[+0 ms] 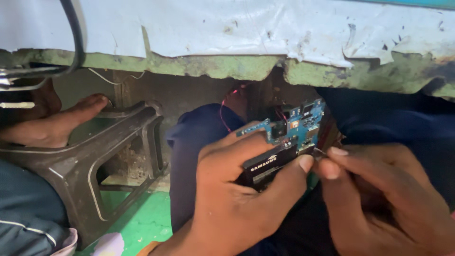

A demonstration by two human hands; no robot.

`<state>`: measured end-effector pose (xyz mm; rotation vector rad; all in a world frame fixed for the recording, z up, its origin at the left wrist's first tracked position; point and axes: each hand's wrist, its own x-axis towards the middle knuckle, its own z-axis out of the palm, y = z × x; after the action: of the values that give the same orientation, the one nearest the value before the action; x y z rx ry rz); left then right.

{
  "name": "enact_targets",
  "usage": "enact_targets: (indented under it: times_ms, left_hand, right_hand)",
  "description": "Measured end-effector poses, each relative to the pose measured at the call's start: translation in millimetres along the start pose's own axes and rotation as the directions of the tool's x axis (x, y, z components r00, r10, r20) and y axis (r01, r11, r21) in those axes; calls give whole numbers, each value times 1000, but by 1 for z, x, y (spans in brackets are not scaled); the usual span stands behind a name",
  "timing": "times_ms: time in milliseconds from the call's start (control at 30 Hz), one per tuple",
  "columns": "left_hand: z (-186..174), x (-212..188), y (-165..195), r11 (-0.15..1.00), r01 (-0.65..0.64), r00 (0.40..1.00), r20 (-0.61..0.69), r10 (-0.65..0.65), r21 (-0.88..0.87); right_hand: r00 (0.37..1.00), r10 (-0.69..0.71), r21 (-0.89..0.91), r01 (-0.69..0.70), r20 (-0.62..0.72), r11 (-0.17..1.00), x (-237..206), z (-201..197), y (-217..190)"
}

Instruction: The person sits on the floor holding a Samsung phone motherboard with battery attached and works on it on their lap. They manipulate small components and connectors on the board by hand and with tweezers, then use a soldering iron on the board and continue adjusting components with a pick tool.

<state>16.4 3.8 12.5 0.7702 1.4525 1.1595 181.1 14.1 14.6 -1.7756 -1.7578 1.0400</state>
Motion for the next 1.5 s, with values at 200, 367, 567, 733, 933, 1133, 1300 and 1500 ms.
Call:
enact_targets:
  times_ms: [200, 367, 567, 733, 933, 1133, 1300, 1500]
  left_hand:
    - [0, 0, -1, 999, -26, 1000, -2, 26, -37]
    - [1, 1, -1, 999, -13, 1000, -26, 12, -49]
    - [1, 0, -1, 999, -35, 999, -27, 34, -39]
    - [1, 1, -1, 999, -29, 999, -39, 28, -29]
    - [2, 1, 0, 1000, -11, 999, -40, 11, -19]
    - [4, 1, -2, 1000, -22, 998, -57, 21, -15]
    - [1, 1, -4, 999, -42, 998, -52, 43, 17]
    - [-1, 2, -5, 994, -74, 996, -46, 78, 84]
  right_hand:
    - [999, -33, -1, 33, -14, 999, 3, 4, -5]
    - [995, -96, -18, 96, 0, 995, 5, 4, -6]
    - [997, -72, -49, 72, -14, 996, 5, 6, -10]
    - [998, -63, -60, 62, -8, 996, 6, 6, -13]
    - [996, -86, -83, 85, -8, 993, 8, 7, -15]
    - [988, -153, -103, 154, 14, 983, 11, 6, -17]
    - [976, -209, -125, 214, 56, 969, 15, 5, -17]
    - [965, -238, -156, 253, 108, 955, 20, 3, -16]
